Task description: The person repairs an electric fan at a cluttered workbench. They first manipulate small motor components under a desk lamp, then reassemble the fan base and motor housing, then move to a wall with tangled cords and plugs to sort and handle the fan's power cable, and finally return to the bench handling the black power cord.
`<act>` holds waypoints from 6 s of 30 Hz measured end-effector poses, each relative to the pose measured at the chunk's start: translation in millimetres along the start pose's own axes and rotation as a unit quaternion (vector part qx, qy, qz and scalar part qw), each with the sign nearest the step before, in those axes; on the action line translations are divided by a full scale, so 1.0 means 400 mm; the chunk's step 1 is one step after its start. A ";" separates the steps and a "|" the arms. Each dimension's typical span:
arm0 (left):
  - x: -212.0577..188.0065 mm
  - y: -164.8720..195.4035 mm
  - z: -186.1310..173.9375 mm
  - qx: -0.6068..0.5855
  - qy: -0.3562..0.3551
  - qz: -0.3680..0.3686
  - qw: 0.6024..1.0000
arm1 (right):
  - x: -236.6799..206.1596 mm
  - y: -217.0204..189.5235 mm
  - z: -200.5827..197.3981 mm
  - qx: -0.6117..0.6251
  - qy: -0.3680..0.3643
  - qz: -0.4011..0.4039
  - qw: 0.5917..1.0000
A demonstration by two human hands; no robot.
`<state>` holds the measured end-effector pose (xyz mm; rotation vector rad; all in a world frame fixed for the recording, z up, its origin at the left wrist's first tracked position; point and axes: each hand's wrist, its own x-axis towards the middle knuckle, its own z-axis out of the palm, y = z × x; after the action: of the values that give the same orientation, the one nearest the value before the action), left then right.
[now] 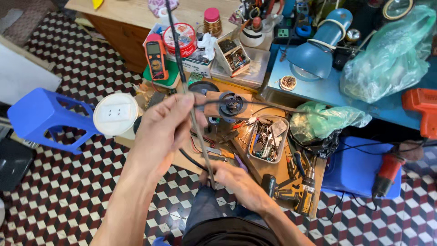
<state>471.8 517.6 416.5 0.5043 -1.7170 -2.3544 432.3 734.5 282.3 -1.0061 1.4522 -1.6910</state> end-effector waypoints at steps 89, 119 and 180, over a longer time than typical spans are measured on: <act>0.384 -0.276 -0.079 0.485 -0.459 0.350 0.657 | -0.001 0.166 -0.114 0.132 0.644 -0.097 0.747; 0.433 -0.440 -0.040 0.205 -0.322 -0.186 0.905 | -0.057 0.443 -0.204 0.373 0.685 -0.044 0.624; 0.568 -0.591 0.210 0.219 -0.229 0.026 0.948 | 0.163 0.432 -0.360 -0.241 0.460 0.291 0.803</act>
<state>241.9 588.4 178.5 -0.0497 -2.4444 -2.1645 276.5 719.2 108.2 0.2001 2.5665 -1.3674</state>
